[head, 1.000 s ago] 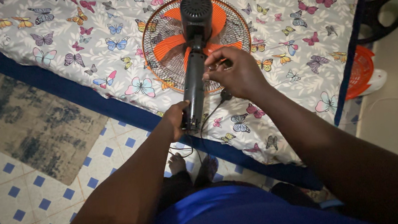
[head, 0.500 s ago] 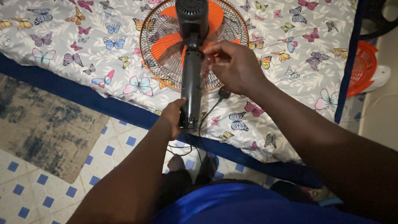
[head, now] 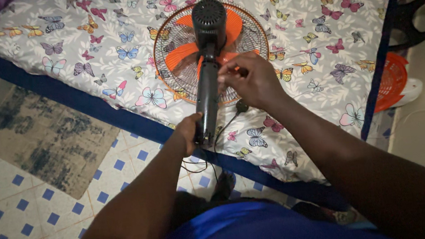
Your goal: The person holds a small electric fan on a bed and uses a screwdriver to unscrew and re-tighten screws on the fan's rear housing and handle, repositioning the fan repeatedly while working on it.
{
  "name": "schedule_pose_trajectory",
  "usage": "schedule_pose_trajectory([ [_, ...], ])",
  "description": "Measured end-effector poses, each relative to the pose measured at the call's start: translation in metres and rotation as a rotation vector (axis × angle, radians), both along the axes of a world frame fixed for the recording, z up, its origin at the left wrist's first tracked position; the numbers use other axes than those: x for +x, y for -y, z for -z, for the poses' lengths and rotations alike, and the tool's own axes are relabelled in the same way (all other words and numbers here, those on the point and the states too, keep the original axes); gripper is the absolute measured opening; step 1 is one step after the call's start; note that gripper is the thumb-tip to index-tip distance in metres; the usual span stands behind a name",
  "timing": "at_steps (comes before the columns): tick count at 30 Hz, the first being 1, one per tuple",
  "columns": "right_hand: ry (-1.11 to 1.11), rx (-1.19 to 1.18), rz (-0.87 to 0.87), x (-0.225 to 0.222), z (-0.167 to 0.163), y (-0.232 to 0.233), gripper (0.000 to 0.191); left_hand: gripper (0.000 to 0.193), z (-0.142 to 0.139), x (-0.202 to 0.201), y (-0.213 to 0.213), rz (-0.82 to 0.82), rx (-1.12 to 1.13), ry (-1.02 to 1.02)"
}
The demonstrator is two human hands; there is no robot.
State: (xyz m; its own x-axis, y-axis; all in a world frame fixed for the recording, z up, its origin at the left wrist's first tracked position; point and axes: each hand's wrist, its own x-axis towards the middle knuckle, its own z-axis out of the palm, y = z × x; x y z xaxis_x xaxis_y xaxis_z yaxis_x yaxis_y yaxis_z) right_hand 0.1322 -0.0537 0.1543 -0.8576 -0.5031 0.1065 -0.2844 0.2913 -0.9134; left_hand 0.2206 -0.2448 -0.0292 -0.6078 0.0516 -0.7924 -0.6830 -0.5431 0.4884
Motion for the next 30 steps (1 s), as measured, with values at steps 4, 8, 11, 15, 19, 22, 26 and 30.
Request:
schedule_pose_trajectory([
  [4, -0.036, 0.054, -0.062, -0.006, 0.005, -0.005, 0.024, 0.034, 0.005, 0.000, 0.002, -0.006, -0.001, 0.016],
  [8, -0.063, 0.004, -0.078, -0.004, 0.009, -0.006, 0.027, 0.033, 0.002, 0.001, 0.001, -0.022, 0.007, 0.008],
  [11, -0.150, 0.043, -0.032, -0.001, 0.010, -0.006, 0.024, 0.030, -0.002, 0.003, 0.001, -0.050, -0.029, 0.039],
  [15, -0.136, 0.109, 0.089, 0.000, 0.015, -0.007, 0.019, 0.027, -0.001, 0.003, 0.002, -0.034, -0.048, 0.071],
  [19, 0.140, -0.173, -0.059, -0.003, 0.025, -0.009, 0.033, 0.029, 0.008, 0.003, 0.001, 0.020, -0.064, 0.046],
  [22, 0.066, -0.134, -0.088, -0.004, 0.032, -0.008, 0.032, 0.028, 0.010, 0.001, -0.001, 0.040, -0.036, 0.041],
  [26, 0.033, -0.144, 0.054, -0.002, 0.028, -0.011, 0.033, 0.029, 0.002, 0.002, 0.004, 0.197, -0.045, -0.038],
  [30, 0.054, -0.334, 0.170, 0.002, 0.010, -0.024, 0.037, 0.033, -0.003, -0.003, 0.008, 0.287, 0.122, -0.189],
])
